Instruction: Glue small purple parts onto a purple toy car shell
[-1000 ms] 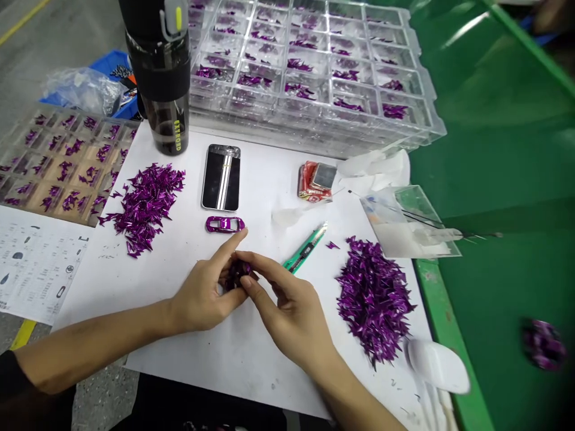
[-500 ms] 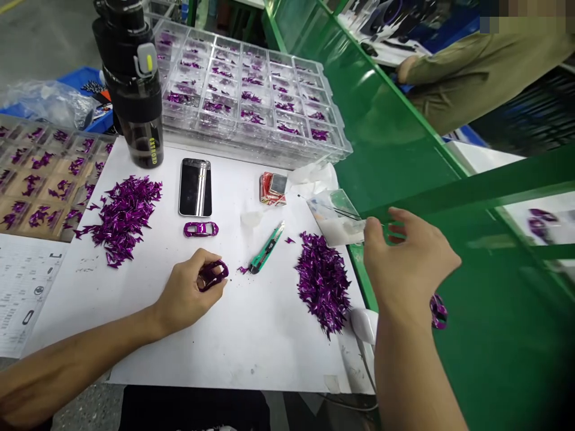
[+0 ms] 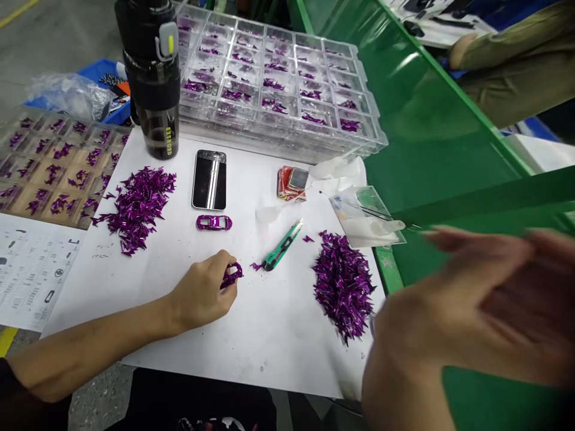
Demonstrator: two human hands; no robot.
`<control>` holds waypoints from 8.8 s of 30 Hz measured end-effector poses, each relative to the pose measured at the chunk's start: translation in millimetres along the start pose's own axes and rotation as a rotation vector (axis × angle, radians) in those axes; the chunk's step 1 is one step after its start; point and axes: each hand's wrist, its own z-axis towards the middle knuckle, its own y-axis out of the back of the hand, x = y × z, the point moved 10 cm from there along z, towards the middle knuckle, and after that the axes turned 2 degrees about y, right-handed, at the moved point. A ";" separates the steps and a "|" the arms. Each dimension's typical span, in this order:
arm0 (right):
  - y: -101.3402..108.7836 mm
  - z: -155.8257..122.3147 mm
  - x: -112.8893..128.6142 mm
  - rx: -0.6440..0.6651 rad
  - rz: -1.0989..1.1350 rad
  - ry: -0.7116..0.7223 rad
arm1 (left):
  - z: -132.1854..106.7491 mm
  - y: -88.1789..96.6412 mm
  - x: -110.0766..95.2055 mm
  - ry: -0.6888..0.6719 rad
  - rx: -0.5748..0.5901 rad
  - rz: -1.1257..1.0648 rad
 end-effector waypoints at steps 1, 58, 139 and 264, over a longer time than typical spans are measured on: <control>-12.9 -11.9 21.3 0.114 0.126 0.009 | 0.2 -0.2 0.5 0.001 -0.004 0.009; 100.7 -13.8 -186.7 0.439 -0.606 -0.353 | 0.0 -0.3 27.9 0.425 0.148 -0.206; 87.4 -30.8 -43.7 0.936 -0.293 -0.533 | -3.4 -2.3 9.5 0.223 0.103 -0.396; -88.4 -70.2 -12.5 1.135 -0.113 -0.468 | -8.7 -23.0 20.5 0.633 0.155 -1.191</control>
